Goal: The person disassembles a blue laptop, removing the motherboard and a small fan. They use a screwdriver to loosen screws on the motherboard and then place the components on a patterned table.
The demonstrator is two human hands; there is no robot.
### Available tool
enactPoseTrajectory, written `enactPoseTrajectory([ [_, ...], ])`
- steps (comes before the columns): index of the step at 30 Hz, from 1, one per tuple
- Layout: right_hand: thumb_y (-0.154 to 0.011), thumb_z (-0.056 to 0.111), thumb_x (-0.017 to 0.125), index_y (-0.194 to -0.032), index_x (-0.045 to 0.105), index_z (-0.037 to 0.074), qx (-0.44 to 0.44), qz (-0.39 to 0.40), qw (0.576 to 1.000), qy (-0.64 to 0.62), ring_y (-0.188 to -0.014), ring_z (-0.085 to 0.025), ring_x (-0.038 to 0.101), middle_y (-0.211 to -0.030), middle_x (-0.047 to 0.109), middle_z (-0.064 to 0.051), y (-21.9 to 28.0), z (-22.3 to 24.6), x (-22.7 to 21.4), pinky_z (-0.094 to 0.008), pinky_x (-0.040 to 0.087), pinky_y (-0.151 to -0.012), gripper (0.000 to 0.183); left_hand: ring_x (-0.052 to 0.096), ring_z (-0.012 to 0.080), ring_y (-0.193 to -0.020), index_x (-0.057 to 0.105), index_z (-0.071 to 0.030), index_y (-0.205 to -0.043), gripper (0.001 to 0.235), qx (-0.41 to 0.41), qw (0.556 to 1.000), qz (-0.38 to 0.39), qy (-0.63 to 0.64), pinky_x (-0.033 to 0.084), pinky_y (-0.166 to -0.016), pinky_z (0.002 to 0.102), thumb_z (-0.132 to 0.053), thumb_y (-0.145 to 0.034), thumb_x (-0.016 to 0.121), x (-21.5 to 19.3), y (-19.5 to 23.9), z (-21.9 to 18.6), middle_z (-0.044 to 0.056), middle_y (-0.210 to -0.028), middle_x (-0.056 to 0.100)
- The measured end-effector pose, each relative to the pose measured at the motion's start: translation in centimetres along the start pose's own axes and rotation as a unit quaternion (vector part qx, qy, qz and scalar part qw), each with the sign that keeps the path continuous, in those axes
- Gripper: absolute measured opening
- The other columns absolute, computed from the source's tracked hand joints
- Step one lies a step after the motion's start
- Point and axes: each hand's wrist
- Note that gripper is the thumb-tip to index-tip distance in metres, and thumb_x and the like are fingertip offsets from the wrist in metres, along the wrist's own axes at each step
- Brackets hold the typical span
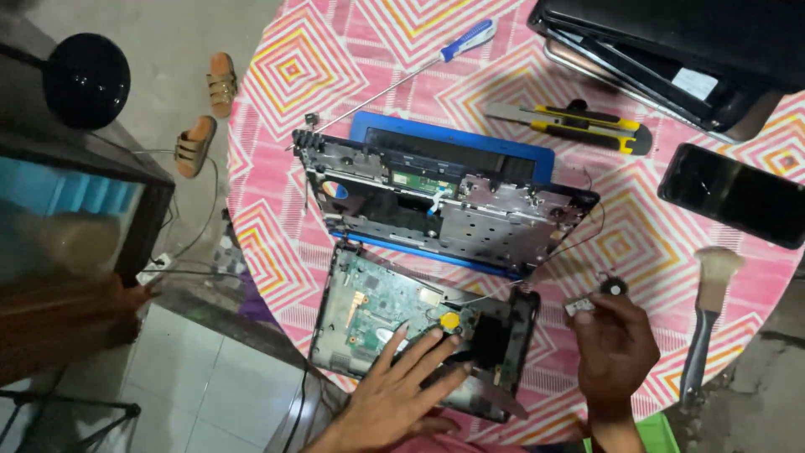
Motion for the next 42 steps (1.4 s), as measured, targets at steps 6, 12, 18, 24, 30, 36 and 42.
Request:
enactPoseTrajectory([
  [6, -0.094, -0.003, 0.065, -0.112, 0.062, -0.007, 0.012, 0.030, 0.999, 0.023, -0.089, -0.024, 0.065, -0.104, 0.063, -0.017, -0.5, -0.1, 0.7, -0.030, 0.059, -0.081, 0.018, 0.039, 0.0337, -0.145, 0.047, -0.015, -0.148, 0.081, -0.016, 0.994, -0.061, -0.094, 0.021, -0.118, 0.058, -0.063, -0.088, 0.072, 0.5, -0.8, 0.3, 0.015, -0.153, 0.047],
  [12, -0.094, -0.004, 0.067, -0.111, 0.064, -0.008, -0.012, 0.069, 0.996, 0.051, -0.097, -0.026, 0.063, -0.105, 0.065, -0.018, -0.6, 0.2, 0.6, -0.032, 0.054, -0.084, 0.017, 0.040, 0.0311, -0.145, 0.050, -0.017, -0.144, 0.070, -0.056, 0.991, -0.068, -0.104, 0.025, -0.117, 0.057, -0.066, -0.094, 0.058, -0.4, -2.2, 0.1, 0.011, -0.152, 0.048],
  [18, -0.092, -0.002, 0.067, -0.111, 0.064, -0.007, -0.037, 0.101, 0.992, 0.058, -0.092, -0.024, 0.066, -0.103, 0.067, -0.018, -1.1, 0.7, 1.0, -0.030, 0.056, -0.081, 0.020, 0.046, 0.0320, -0.137, 0.060, -0.015, -0.130, 0.058, -0.071, 0.991, -0.113, -0.023, 0.028, -0.112, 0.056, -0.062, -0.097, 0.054, -0.2, -1.9, -0.5, 0.009, -0.137, 0.058],
  [24, -0.092, -0.002, 0.066, -0.108, 0.064, -0.008, -0.059, 0.123, 0.988, 0.071, -0.087, -0.026, 0.066, -0.098, 0.068, -0.019, -1.4, 1.2, 1.2, -0.031, 0.057, -0.075, 0.018, 0.059, 0.0275, -0.115, 0.066, -0.015, -0.114, 0.031, -0.055, 0.985, -0.152, -0.067, 0.037, -0.104, 0.048, -0.040, -0.097, 0.071, -1.4, -2.3, -0.1, 0.005, -0.106, 0.063],
  [30, -0.090, -0.005, 0.069, -0.110, 0.064, -0.007, -0.079, 0.135, 0.984, 0.088, -0.086, -0.025, 0.066, -0.097, 0.068, -0.019, -1.5, 0.7, 1.1, -0.031, 0.056, -0.075, 0.020, 0.065, 0.0257, -0.107, 0.064, -0.013, -0.096, 0.031, -0.006, 0.973, -0.223, -0.051, 0.042, -0.102, 0.045, -0.042, -0.094, 0.075, -0.9, -2.4, 0.3, 0.004, -0.101, 0.068],
  [36, -0.097, -0.003, 0.068, -0.118, 0.068, -0.009, -0.061, 0.130, 0.981, 0.134, -0.091, -0.024, 0.063, -0.105, 0.069, -0.019, -1.3, 1.2, 1.1, -0.034, 0.052, -0.082, 0.022, 0.055, 0.0270, -0.123, 0.064, -0.016, -0.117, 0.047, -0.128, 0.953, -0.244, -0.124, 0.035, -0.107, 0.047, -0.056, -0.094, 0.060, -3.5, -1.2, 3.0, 0.003, -0.120, 0.065],
  [42, -0.093, -0.005, 0.069, -0.110, 0.070, -0.005, -0.094, 0.145, 0.973, 0.150, -0.081, -0.021, 0.063, -0.102, 0.070, -0.016, -1.8, 2.1, 1.8, -0.031, 0.051, -0.074, 0.016, 0.044, 0.0281, -0.136, 0.048, -0.022, -0.146, 0.087, -0.200, 0.950, -0.160, -0.177, 0.026, -0.117, 0.056, -0.079, -0.080, 0.053, -5.8, -1.2, 7.2, 0.000, -0.138, 0.056],
])
Point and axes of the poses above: each hand's wrist, its own y-axis away from the middle knuckle, its own x-axis out of the palm, z = x × y
